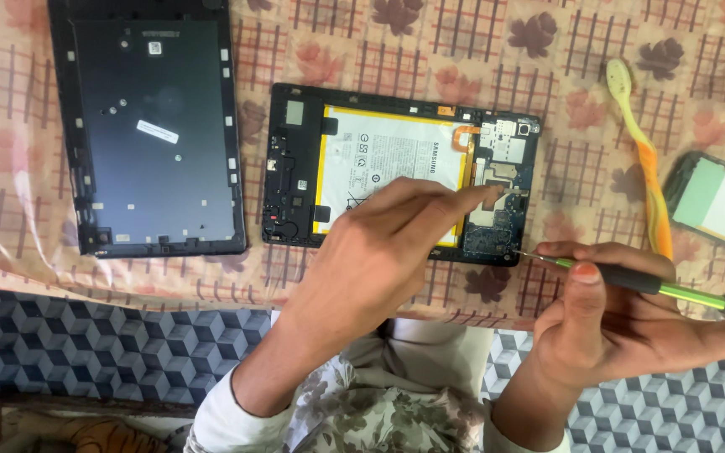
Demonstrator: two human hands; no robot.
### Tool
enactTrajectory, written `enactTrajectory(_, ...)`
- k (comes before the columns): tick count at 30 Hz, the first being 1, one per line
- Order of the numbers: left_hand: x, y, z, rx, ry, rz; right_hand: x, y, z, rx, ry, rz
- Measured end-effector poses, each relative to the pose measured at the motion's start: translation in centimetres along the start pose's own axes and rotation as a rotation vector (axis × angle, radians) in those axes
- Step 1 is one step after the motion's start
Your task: The person uses a screwdriver to remove screws from the back of a disassembled tablet. They carefully unscrew multiple fasteners around the battery and internal components, placing the screws aside.
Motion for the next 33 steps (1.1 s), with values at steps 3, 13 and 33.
enactTrajectory(3,0.3,-0.2,0.3,-0.008,-0.050,-0.008,1.0,0.6,1.0,0.188,-0.171,-0.012)
enactTrajectory(13,0.6,-0.5,0.8,-0.011,-0.139,-0.051,3.4,1.9,4.0,0.404,-0.442,-0.026)
enactTrajectory(33,0.3,-1.3,1.0,-0.023,0.044,0.129,3.4,1.5,4.2,0.439,-0.517,-0.035)
Point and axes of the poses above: each hand's wrist, its own y-axis towards the middle knuckle, its own z-axis out of the palm, x = y × z, the point moved 2 cm from there along y, towards the middle knuckle, and after that the axes turned 12 degrees about x, right-handed, at the moved point
